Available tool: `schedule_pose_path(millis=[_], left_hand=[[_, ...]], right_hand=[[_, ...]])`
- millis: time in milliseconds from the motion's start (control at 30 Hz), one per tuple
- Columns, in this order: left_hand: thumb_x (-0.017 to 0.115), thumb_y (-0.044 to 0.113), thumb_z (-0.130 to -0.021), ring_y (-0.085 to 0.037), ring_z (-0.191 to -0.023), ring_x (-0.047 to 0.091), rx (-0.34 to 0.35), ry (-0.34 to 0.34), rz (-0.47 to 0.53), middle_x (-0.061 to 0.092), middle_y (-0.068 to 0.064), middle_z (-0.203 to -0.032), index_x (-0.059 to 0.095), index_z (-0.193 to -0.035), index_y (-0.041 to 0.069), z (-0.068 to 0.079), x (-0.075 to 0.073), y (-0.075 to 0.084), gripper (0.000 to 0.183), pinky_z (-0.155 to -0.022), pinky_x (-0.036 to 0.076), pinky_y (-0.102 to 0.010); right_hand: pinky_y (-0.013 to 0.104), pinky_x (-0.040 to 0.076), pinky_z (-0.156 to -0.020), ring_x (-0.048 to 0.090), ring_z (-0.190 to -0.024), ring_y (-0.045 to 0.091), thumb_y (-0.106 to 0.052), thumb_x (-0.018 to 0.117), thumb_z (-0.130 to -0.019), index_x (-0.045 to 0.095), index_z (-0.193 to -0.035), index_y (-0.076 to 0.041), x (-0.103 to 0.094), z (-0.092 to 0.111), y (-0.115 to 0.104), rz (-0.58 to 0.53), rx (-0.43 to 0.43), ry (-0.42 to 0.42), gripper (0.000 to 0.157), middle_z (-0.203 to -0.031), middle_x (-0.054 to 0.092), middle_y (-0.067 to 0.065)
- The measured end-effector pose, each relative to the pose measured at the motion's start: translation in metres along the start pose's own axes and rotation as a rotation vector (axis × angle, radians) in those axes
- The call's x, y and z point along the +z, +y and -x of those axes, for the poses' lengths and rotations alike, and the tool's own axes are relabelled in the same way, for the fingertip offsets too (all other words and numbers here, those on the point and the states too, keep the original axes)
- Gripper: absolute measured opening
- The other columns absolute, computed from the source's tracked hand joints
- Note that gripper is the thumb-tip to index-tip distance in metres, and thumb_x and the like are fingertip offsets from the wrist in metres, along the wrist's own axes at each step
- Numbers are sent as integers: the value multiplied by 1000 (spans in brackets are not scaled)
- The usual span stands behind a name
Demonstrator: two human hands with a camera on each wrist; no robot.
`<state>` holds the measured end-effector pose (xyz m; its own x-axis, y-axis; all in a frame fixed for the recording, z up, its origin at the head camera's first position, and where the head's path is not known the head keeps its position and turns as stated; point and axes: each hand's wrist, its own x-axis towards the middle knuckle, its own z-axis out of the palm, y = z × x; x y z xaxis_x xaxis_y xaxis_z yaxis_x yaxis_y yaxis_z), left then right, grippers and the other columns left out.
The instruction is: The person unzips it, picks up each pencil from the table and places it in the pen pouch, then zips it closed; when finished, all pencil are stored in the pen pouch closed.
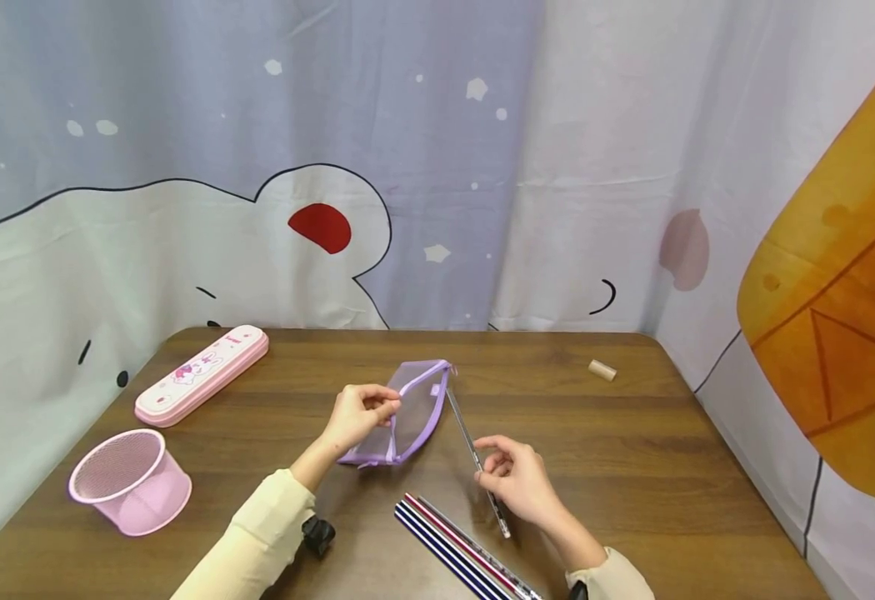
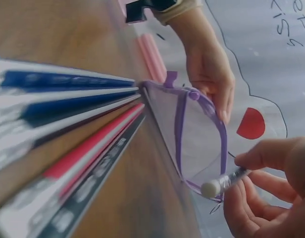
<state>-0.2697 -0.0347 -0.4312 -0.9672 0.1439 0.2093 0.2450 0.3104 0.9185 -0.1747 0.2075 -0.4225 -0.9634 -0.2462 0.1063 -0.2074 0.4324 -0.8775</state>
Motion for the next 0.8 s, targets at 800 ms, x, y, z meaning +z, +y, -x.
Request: schedule_pose_path(millis=[800], left_hand=[[63,-4,-76,-19,-55,61,-11,16,-7,64,-26,-74,65,-84,-10,12,-12,33,11,-50,55,-23]], right_hand=[[18,49,-47,54,-54,5,1,68,-72,61,-112,-3,18,-32,10,-131,159,256,40,-71,62,10]])
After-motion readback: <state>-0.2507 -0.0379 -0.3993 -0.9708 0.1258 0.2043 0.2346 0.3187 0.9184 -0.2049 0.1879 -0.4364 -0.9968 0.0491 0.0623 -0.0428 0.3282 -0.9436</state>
